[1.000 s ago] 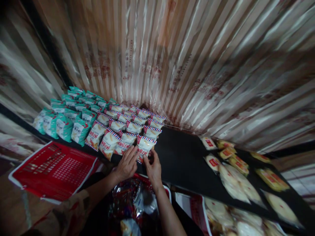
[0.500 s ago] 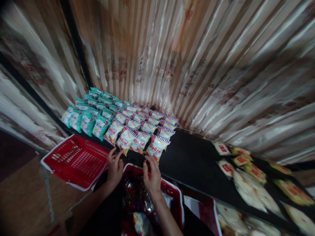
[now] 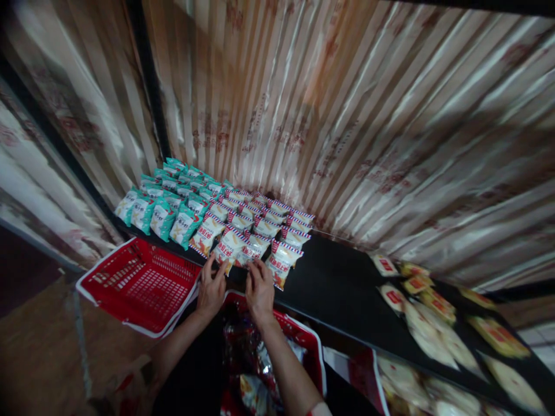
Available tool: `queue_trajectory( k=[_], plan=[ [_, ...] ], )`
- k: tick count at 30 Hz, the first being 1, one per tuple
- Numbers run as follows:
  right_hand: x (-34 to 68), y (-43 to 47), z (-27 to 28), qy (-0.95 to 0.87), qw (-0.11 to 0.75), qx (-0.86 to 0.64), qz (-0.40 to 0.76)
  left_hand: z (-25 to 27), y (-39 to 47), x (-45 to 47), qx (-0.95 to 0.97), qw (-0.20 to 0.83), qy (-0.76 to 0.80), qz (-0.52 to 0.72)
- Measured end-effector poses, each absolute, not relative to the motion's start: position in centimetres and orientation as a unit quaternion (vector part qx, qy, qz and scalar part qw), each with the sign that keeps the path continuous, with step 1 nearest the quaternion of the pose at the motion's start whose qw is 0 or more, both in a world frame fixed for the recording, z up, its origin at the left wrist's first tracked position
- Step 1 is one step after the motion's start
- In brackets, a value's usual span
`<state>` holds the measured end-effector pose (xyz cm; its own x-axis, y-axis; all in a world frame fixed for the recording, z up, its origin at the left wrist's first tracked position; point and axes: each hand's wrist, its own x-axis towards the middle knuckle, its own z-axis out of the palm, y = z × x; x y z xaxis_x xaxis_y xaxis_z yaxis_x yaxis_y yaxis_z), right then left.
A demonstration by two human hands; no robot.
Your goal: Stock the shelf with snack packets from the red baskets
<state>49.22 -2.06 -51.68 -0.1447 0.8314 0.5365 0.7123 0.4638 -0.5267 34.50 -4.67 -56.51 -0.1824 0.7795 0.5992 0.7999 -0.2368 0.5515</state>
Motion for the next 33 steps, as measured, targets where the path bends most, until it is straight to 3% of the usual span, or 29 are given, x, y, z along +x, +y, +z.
queue_trajectory(
  k=[10, 22, 33],
  plan=[
    [49.4, 2.2, -49.8, -0.812, 0.322, -0.484, -0.045, -56.9, -3.6, 35.1, -0.629, -0.008, -0.630, -0.457],
    [49.8, 3.0, -50.8, -0.824, 0.316, -0.471, -0.016, -57.1, -2.3, 35.8, -0.606, 0.063, -0.632, -0.478],
    [49.6, 3.1, -50.9, -0.821, 0.326, -0.469, 0.003, -57.1, -2.1, 35.6, -0.612, 0.033, -0.634, -0.472]
  ],
)
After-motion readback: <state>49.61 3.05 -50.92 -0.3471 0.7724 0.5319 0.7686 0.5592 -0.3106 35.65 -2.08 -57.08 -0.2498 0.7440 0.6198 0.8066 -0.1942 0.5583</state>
